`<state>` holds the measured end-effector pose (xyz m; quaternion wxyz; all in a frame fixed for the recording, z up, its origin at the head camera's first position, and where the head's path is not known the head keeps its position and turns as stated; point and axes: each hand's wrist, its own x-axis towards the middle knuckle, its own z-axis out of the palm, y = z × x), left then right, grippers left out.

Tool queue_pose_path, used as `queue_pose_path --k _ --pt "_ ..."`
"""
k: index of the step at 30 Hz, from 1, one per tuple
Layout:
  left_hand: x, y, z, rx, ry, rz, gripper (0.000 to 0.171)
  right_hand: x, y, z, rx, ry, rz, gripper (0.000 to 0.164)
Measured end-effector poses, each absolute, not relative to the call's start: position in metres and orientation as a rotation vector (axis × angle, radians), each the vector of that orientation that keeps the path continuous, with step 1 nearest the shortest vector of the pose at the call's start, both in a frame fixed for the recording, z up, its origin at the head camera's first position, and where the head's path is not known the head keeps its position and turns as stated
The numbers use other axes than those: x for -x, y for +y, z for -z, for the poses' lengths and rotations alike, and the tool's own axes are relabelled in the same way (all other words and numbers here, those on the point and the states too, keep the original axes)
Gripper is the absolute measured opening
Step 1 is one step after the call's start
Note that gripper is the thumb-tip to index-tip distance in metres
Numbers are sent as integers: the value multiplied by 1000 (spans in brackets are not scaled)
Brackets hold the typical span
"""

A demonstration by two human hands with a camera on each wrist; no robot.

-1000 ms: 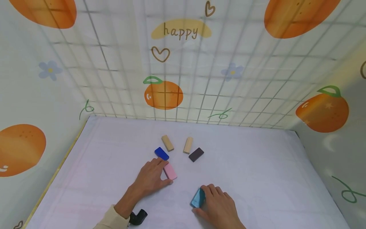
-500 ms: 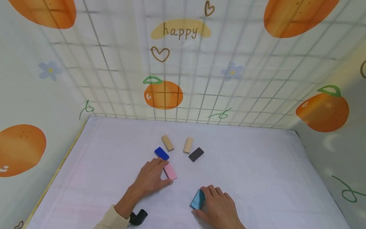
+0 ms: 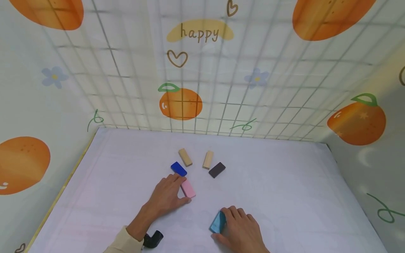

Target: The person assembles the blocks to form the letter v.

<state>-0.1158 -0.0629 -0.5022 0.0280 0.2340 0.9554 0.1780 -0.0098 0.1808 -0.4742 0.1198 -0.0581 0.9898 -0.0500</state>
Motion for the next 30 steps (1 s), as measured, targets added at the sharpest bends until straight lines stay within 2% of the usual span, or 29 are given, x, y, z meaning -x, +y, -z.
queue_pose_path --k 30 --pt "114 -63 501 -714 2952 -587 70 8 180 474 193 2890 146 79"
